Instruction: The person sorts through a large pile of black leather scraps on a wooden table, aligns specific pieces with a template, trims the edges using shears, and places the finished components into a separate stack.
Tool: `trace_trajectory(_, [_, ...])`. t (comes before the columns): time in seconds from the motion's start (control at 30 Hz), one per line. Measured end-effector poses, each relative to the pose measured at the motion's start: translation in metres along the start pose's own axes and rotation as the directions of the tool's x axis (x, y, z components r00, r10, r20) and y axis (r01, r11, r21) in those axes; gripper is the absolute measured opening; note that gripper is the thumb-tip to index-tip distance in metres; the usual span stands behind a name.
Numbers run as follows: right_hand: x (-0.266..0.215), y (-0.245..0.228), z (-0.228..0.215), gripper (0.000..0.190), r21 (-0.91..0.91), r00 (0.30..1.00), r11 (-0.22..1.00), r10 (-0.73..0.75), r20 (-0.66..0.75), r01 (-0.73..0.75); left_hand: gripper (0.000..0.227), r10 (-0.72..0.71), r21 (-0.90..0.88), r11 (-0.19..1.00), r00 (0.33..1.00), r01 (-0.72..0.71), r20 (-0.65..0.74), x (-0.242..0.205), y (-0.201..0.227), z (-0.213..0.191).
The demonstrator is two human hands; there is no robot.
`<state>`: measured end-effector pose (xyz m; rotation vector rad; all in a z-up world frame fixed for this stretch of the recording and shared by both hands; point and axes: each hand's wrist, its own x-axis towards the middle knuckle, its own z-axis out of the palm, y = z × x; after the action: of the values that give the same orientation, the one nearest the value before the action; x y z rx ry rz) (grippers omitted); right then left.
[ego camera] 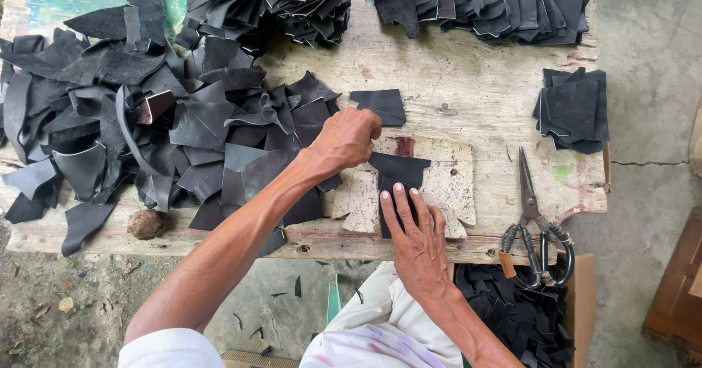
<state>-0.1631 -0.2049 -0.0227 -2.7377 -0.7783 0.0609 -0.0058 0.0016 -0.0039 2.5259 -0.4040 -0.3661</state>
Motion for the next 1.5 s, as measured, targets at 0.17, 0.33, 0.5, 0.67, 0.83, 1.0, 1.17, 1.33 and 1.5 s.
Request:
trace_trajectory(0.17, [0.000,-0.001,0.003,0.083,-0.029,1.000,1.000,-0.008,-0.015,0.008,0.017,-0.027,-0.121,0.992,0.999,0.025,-0.018,-0.002,0.001,-0.009])
trace_trajectory(0.33, [-0.001,0.002,0.004,0.084,-0.031,1.000,0.999,-0.010,-0.017,0.009,0.015,-0.063,-0.160,0.985,0.998,0.060,-0.019,-0.003,0.007,-0.023])
trace_trajectory(0.5, [-0.001,0.001,0.005,0.085,0.010,0.998,1.000,-0.010,-0.060,0.011,0.017,-0.052,-0.157,0.987,0.998,0.044,-0.046,-0.009,0.012,-0.033])
trace_trajectory(0.67, [-0.002,0.002,0.007,0.085,0.022,0.998,1.000,-0.007,-0.055,0.009,0.017,-0.081,-0.183,0.980,0.997,0.081,0.006,-0.006,0.013,-0.030])
trace_trajectory(0.83, [-0.001,0.003,0.006,0.082,0.030,0.997,0.999,-0.031,-0.074,0.034,0.017,-0.065,-0.193,0.979,0.997,0.069,0.031,-0.001,0.016,-0.025])
trace_trajectory(1.0, [-0.002,0.003,0.005,0.081,0.010,0.994,0.999,-0.042,-0.098,0.043,0.019,-0.074,-0.178,0.981,0.996,0.080,0.042,0.002,0.018,-0.025])
trace_trajectory(1.17, [-0.001,0.004,0.003,0.084,0.034,0.998,0.999,-0.024,-0.057,0.026,0.018,-0.060,-0.191,0.979,0.998,0.065,0.031,0.003,0.016,-0.028])
trace_trajectory(1.33, [0.000,0.006,0.001,0.085,0.036,0.999,0.999,-0.037,-0.025,0.038,0.020,-0.103,-0.181,0.978,0.994,0.106,0.028,0.003,0.010,-0.029])
trace_trajectory(1.5, [0.001,0.004,0.002,0.084,0.009,0.999,0.999,-0.035,-0.009,0.035,0.021,-0.144,-0.164,0.973,0.984,0.159,0.100,0.005,0.003,-0.026])
